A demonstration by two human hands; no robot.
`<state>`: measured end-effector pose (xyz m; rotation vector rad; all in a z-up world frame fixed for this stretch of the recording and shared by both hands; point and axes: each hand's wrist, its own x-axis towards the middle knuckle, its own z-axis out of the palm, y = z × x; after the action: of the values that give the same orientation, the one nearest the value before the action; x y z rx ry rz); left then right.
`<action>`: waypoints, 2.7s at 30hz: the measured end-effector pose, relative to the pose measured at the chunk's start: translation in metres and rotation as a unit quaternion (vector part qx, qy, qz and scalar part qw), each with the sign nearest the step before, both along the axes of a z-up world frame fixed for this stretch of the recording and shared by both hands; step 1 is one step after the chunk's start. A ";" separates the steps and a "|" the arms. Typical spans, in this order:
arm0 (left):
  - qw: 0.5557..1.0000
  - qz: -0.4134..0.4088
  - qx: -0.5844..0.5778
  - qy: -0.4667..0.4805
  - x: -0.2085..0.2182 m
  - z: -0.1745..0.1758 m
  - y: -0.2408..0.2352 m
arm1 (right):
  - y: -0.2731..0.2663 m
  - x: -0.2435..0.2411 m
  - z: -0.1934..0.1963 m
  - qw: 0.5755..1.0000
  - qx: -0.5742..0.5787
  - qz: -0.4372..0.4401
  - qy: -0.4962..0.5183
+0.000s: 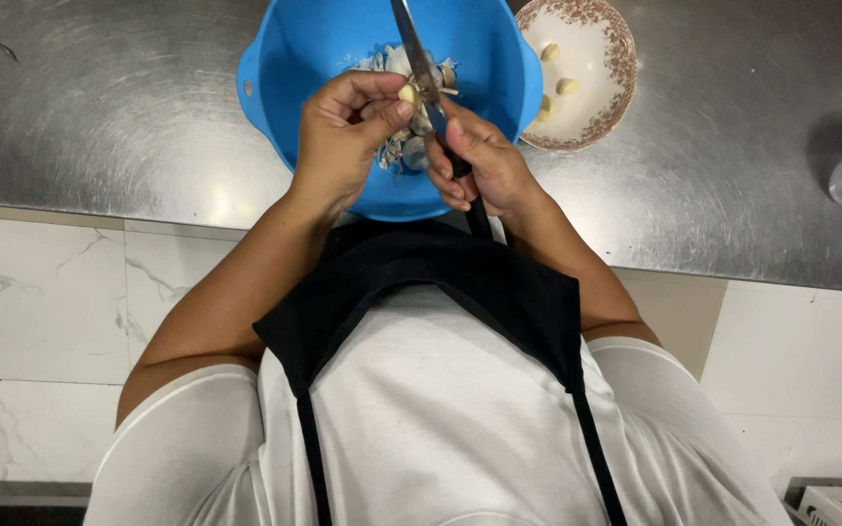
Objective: The person uses a knife to peel garlic cloves over a blue bowl. The person repeatedly cuts and scrapes the skin off each clove, placing the peeled cloves into a nearby plate while the skins fall into the bowl.
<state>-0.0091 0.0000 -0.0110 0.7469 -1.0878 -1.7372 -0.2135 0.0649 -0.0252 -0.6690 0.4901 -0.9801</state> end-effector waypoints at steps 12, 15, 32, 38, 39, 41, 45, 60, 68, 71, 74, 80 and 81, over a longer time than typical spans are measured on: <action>0.999 -0.047 0.012 0.008 0.005 -0.001 -0.003 | 0.002 0.000 0.011 1.000 0.000 0.027 -0.012; 0.998 -0.053 0.038 0.004 0.008 0.000 -0.004 | 0.001 -0.002 0.012 1.000 -0.004 0.012 -0.009; 0.989 -0.078 0.126 0.016 0.012 0.003 -0.006 | -0.001 -0.001 0.008 0.991 -0.049 -0.007 0.122; 0.985 -0.114 0.129 0.014 0.011 0.019 -0.009 | -0.005 -0.003 0.005 0.996 0.048 -0.065 0.046; 0.983 -0.127 0.127 0.021 0.009 0.024 -0.009 | -0.007 -0.005 0.003 0.994 0.073 -0.072 0.036; 0.987 -0.140 0.063 -0.038 0.001 0.033 -0.013 | -0.013 -0.004 -0.004 0.985 0.167 -0.044 -0.011; 0.959 -0.167 -0.128 -0.191 -0.033 0.043 -0.022 | -0.020 -0.002 -0.027 0.965 0.250 -0.003 -0.078; 0.882 -0.026 -0.317 -0.348 -0.097 0.019 -0.062 | -0.017 -0.007 -0.025 0.927 0.280 0.034 -0.248; 0.877 0.007 -0.243 -0.414 -0.030 -0.010 -0.041 | -0.017 -0.013 -0.035 0.933 0.232 0.032 -0.273; 0.837 0.011 -0.261 -0.482 -0.009 -0.028 -0.047 | -0.018 -0.015 -0.035 0.944 0.210 0.054 -0.248; 0.704 0.044 -0.424 -0.568 0.014 -0.044 -0.064 | -0.015 -0.021 -0.029 0.959 0.178 0.049 -0.216; 0.651 -0.123 -0.267 -0.700 0.019 -0.069 -0.085 | -0.015 -0.031 -0.018 0.974 0.204 -0.018 -0.094; 0.620 -0.184 -0.202 -0.735 0.014 -0.075 -0.090 | -0.016 -0.031 -0.019 0.972 0.213 -0.024 -0.095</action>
<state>0.0053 -0.0895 -0.0857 1.7988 -2.7437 -0.7098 -0.2448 0.0491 -0.0438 -0.1767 0.5274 -0.9340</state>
